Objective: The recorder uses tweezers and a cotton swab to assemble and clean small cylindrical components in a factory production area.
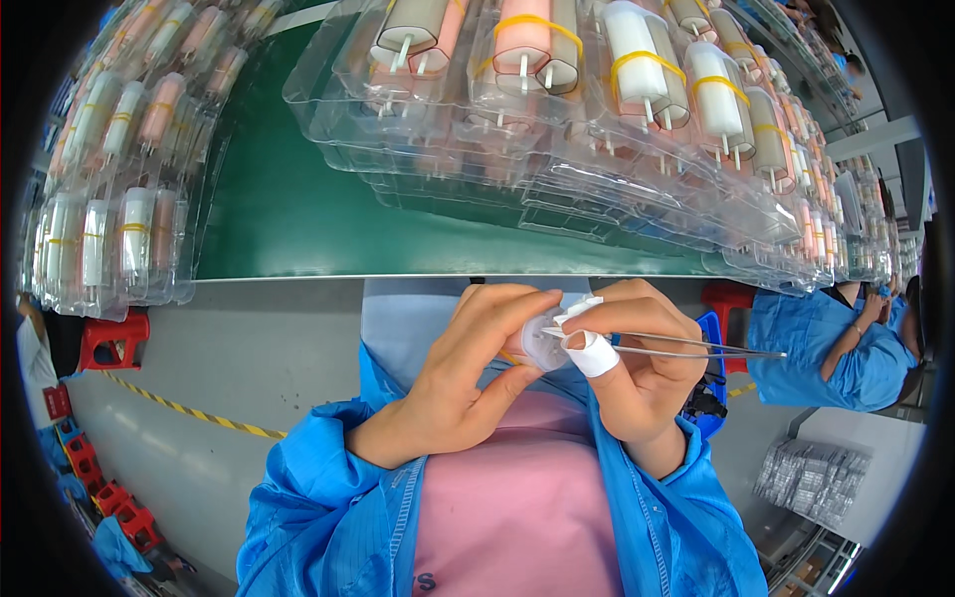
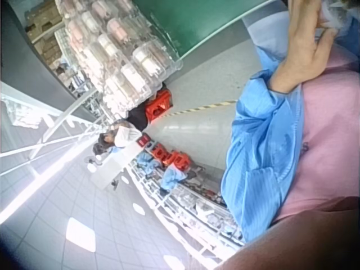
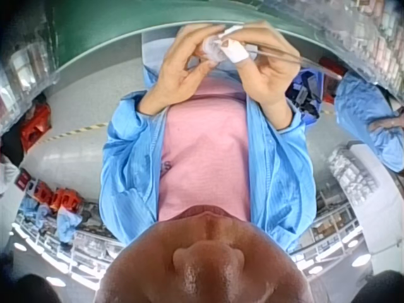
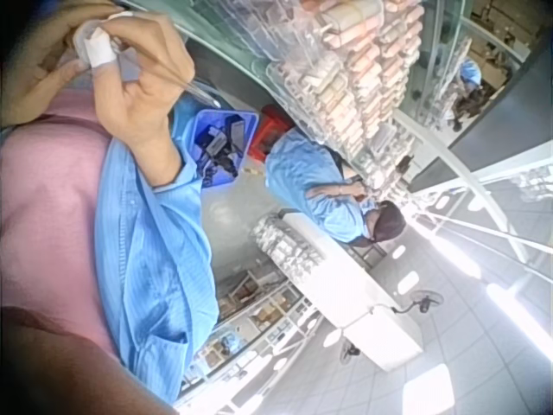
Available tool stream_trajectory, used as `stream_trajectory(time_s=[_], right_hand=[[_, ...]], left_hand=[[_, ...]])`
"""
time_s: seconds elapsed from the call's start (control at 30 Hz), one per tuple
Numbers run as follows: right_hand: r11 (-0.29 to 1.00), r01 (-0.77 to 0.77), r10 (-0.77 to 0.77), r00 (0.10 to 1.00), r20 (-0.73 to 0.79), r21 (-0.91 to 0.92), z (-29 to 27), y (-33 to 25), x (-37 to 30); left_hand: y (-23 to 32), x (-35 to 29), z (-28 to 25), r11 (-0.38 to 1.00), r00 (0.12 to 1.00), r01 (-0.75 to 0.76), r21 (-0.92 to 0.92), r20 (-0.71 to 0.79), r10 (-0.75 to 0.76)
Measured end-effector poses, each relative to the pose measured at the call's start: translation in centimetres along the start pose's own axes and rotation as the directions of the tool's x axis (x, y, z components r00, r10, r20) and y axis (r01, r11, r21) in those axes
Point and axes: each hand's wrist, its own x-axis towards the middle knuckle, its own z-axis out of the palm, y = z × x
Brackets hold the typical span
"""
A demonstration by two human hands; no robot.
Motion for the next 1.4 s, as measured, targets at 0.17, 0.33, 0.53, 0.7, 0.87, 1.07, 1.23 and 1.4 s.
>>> stream_trajectory(time_s=[0.17,0.33,0.53,0.7,0.87,1.07,1.23,1.4], right_hand=[[1.000,-0.012,0.012,1.000,-0.008,0.005,0.1,-0.2,0.1],[0.996,-0.081,0.080,0.997,0.019,0.043,0.1,-0.2,0.3],[0.968,-0.168,0.166,0.986,0.025,0.186,0.2,0.1,0.4],[0.973,-0.105,0.117,0.992,-0.045,0.207,-0.2,0.2,-0.3],[0.986,-0.064,0.067,0.998,-0.018,0.156,-0.3,0.3,-0.4],[0.991,-0.033,0.032,0.999,0.006,0.130,-0.3,0.3,-0.2],[0.972,-0.120,0.143,0.985,-0.101,0.203,0.0,0.1,-0.7],[0.968,-0.159,0.184,0.975,-0.121,0.194,0.1,0.1,-1.4]], left_hand=[[0.4,0.2,-0.1,0.995,0.999,-0.038,0.089,-0.007,0.039],[0.0,0.3,-0.3,0.948,0.993,-0.113,0.297,0.017,0.113],[-0.1,0.2,-0.2,0.986,0.999,-0.031,0.165,-0.014,0.034],[-0.2,0.3,-0.1,0.997,0.999,-0.033,0.065,-0.001,0.033],[-0.3,0.1,0.1,0.999,1.000,-0.019,0.030,-0.006,0.019],[-0.3,0.1,0.0,0.999,1.000,-0.021,0.041,-0.004,0.021],[-0.4,-0.1,0.3,0.999,0.996,-0.011,-0.035,-0.086,0.008],[-1.0,-0.2,0.3,0.995,0.993,-0.065,-0.080,-0.102,0.057]])
